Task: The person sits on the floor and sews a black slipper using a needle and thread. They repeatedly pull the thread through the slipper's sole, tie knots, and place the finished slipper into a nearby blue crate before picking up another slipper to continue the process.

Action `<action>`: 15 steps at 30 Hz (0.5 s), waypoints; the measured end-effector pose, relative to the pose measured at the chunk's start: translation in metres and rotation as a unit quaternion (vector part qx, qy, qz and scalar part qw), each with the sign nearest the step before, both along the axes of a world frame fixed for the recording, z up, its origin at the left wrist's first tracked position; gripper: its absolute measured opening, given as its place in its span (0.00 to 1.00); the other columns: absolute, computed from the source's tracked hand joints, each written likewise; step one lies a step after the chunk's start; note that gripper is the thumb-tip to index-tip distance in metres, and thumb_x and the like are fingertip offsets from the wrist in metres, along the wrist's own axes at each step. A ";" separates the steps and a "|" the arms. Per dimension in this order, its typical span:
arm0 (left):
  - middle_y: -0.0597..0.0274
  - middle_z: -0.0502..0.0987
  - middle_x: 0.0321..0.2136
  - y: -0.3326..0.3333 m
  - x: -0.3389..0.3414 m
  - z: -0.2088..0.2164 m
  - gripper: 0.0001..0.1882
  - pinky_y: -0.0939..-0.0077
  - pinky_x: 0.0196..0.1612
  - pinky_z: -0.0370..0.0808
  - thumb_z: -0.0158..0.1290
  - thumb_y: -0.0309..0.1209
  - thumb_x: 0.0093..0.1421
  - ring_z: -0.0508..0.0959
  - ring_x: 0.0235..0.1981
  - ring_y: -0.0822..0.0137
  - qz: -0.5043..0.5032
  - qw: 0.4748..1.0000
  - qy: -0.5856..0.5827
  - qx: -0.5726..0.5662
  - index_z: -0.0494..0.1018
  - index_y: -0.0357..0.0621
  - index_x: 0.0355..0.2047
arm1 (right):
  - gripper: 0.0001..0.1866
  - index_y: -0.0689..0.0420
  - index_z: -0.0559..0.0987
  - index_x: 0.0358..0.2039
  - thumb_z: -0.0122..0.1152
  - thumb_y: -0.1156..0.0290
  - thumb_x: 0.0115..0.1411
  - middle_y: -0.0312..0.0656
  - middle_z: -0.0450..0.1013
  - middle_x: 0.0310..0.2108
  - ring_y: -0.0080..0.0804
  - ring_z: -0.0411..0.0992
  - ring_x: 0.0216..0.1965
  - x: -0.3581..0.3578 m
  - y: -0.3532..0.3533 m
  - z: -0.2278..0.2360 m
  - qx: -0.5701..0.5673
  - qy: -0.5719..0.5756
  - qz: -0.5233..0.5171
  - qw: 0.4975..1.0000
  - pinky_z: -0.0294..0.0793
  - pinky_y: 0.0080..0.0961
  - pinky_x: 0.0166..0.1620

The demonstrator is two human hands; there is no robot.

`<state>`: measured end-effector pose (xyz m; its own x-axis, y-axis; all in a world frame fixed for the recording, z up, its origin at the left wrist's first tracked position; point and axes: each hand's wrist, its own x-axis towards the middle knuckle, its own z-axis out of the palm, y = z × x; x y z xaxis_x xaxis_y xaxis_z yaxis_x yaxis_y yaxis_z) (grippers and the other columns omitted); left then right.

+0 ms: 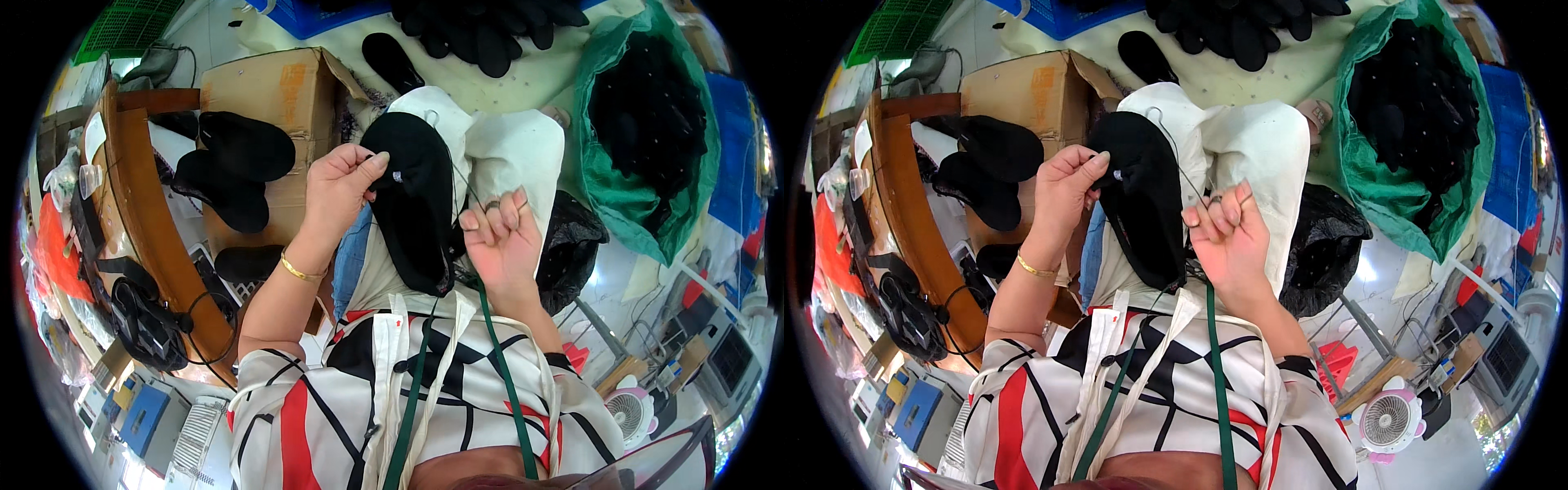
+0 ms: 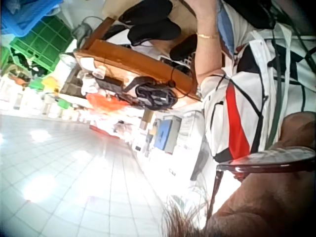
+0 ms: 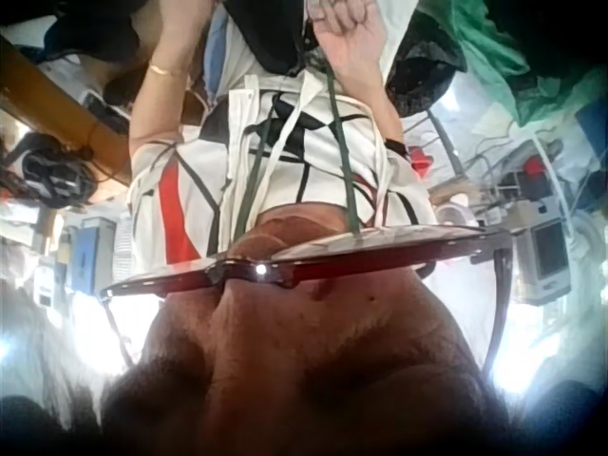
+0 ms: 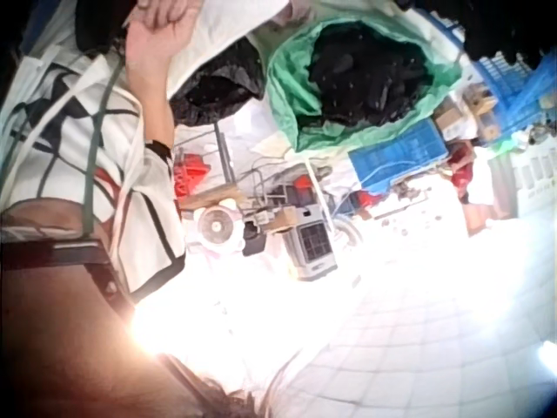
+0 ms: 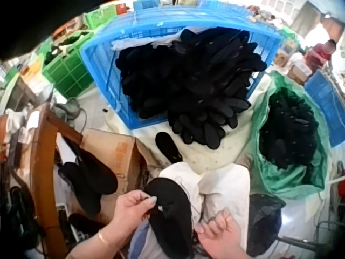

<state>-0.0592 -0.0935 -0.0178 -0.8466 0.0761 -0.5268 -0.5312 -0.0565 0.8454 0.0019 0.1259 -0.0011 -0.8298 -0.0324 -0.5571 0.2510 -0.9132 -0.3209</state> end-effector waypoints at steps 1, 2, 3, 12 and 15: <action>0.74 0.73 0.21 -0.001 0.000 -0.003 0.10 0.87 0.24 0.67 0.60 0.35 0.63 0.68 0.20 0.83 -0.001 1.000 -0.011 0.007 0.76 0.41 0.30 | 0.25 0.48 0.60 0.16 0.42 0.58 0.73 0.30 0.49 0.14 0.23 0.46 0.17 0.001 0.002 -0.004 -0.017 -0.009 -0.002 1.000 0.60 0.28 0.38; 0.74 0.73 0.21 -0.002 -0.002 -0.005 0.10 0.87 0.24 0.68 0.60 0.35 0.63 0.69 0.20 0.83 -0.016 1.000 -0.007 0.005 0.76 0.41 0.30 | 0.25 0.48 0.60 0.16 0.42 0.58 0.73 0.30 0.48 0.14 0.23 0.46 0.17 0.002 0.005 -0.008 -0.035 -0.014 -0.007 0.999 0.60 0.28 0.38; 0.74 0.73 0.22 -0.003 -0.004 -0.006 0.10 0.87 0.24 0.68 0.60 0.34 0.63 0.69 0.20 0.83 -0.031 1.000 -0.004 0.003 0.76 0.41 0.31 | 0.26 0.48 0.59 0.15 0.42 0.57 0.73 0.30 0.48 0.13 0.23 0.46 0.17 0.002 0.008 -0.013 -0.053 -0.018 -0.012 0.998 0.60 0.28 0.38; 0.60 0.75 0.28 -0.009 -0.010 0.003 0.07 0.71 0.29 0.73 0.59 0.30 0.60 0.76 0.25 0.63 -0.179 0.877 0.327 -0.304 0.75 0.43 0.36 | 0.11 0.62 0.78 0.39 0.49 0.69 0.71 0.45 0.76 0.32 0.38 0.74 0.37 0.007 0.034 -0.006 0.550 0.186 0.017 0.814 0.71 0.32 0.47; 0.57 0.75 0.31 0.001 -0.004 0.010 0.07 0.66 0.31 0.75 0.58 0.26 0.57 0.77 0.29 0.54 -0.166 0.812 0.409 -0.381 0.75 0.44 0.37 | 0.10 0.63 0.79 0.37 0.53 0.71 0.68 0.49 0.77 0.33 0.40 0.76 0.37 0.043 0.083 0.010 0.763 0.217 0.140 0.592 0.73 0.30 0.42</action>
